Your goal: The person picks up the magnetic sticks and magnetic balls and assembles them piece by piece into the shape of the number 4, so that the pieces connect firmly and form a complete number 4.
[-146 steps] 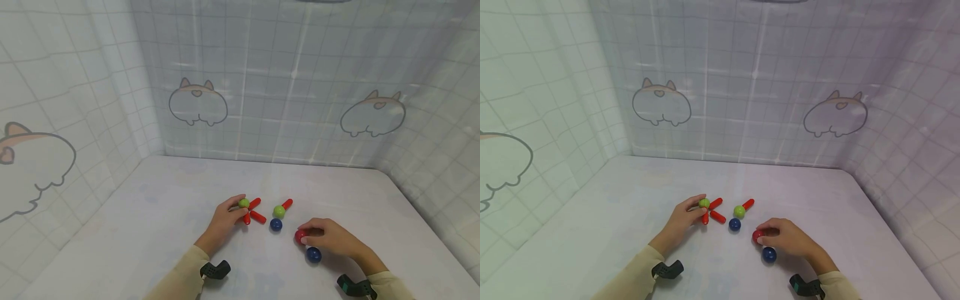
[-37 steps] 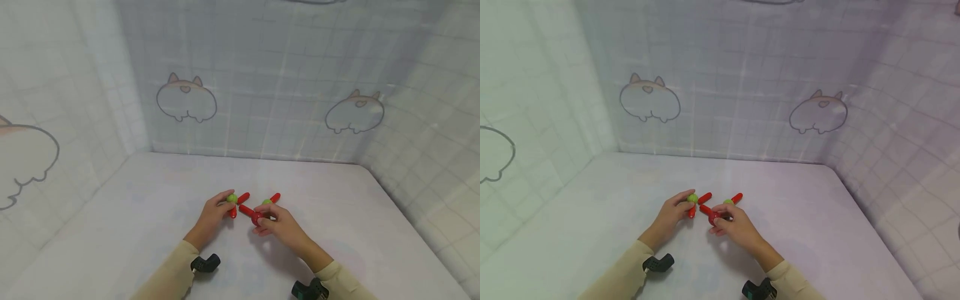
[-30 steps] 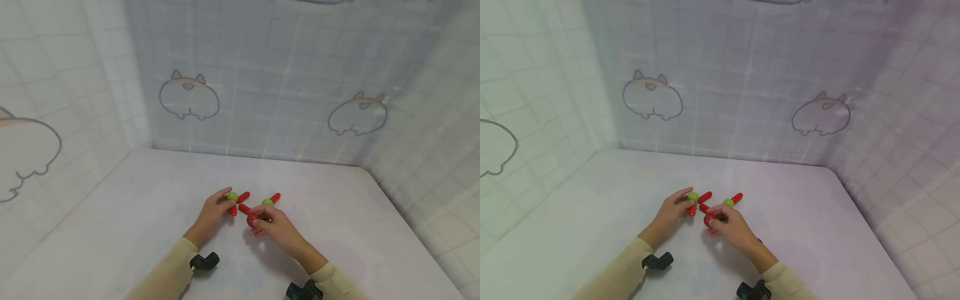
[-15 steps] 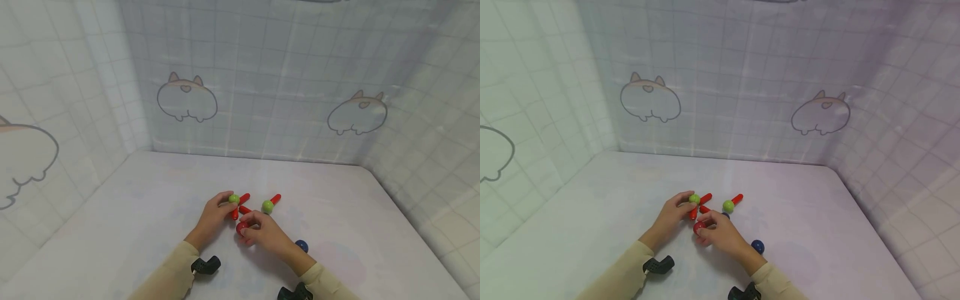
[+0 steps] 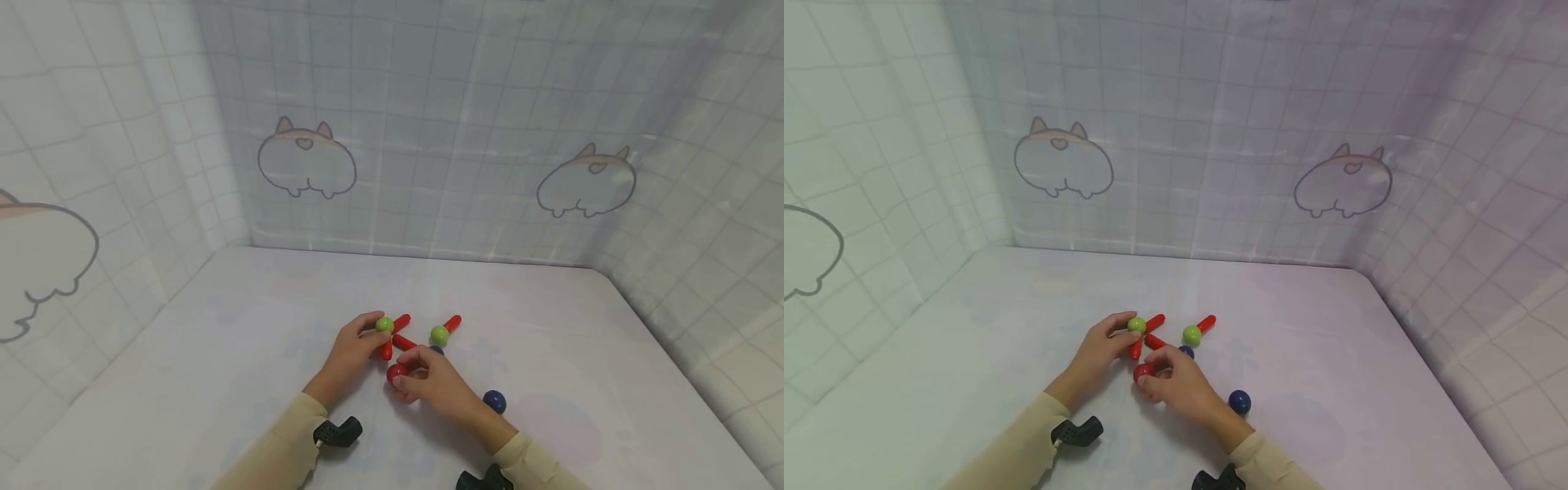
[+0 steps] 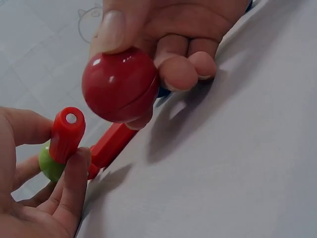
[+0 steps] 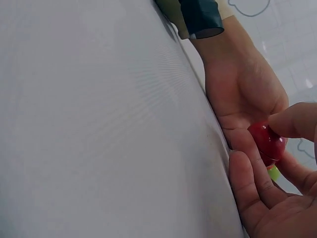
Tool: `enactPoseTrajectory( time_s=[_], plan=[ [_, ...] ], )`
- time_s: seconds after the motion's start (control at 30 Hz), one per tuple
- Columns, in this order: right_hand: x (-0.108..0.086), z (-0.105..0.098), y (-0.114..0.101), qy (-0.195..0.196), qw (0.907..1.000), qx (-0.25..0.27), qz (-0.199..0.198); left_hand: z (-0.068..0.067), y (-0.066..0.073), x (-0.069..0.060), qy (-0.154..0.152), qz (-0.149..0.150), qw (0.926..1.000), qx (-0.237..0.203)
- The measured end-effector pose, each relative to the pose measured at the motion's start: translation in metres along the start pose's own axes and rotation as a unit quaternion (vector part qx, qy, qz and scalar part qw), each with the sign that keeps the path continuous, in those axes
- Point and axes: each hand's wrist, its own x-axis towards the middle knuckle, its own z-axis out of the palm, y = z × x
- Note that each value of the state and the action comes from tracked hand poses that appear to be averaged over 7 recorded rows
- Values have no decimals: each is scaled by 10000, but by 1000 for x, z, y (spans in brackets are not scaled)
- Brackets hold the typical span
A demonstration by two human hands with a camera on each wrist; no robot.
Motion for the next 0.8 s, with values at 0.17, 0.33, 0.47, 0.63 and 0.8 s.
enactPoseTrajectory(
  time_s=[0.17, 0.33, 0.47, 0.63, 0.8],
  plan=[
    [-1, 1, 1, 118, 9999, -40, -89, 3, 2, -1, -39, -30, 10000, -81],
    [-3, 3, 3, 160, 9998, -43, -82, 6, 0, -3, -1, -75, 10000, 56],
    [-4, 4, 4, 169, 9998, -61, -115, 8, -1, -5, 37, -52, 9999, 111],
    [-4, 4, 3, 204, 9996, -85, -160, 8, 0, -5, 47, -16, 9999, 151],
    [-4, 4, 3, 196, 9997, -50, -162, 8, 2, -5, 33, 46, 9999, 116]
  ],
)
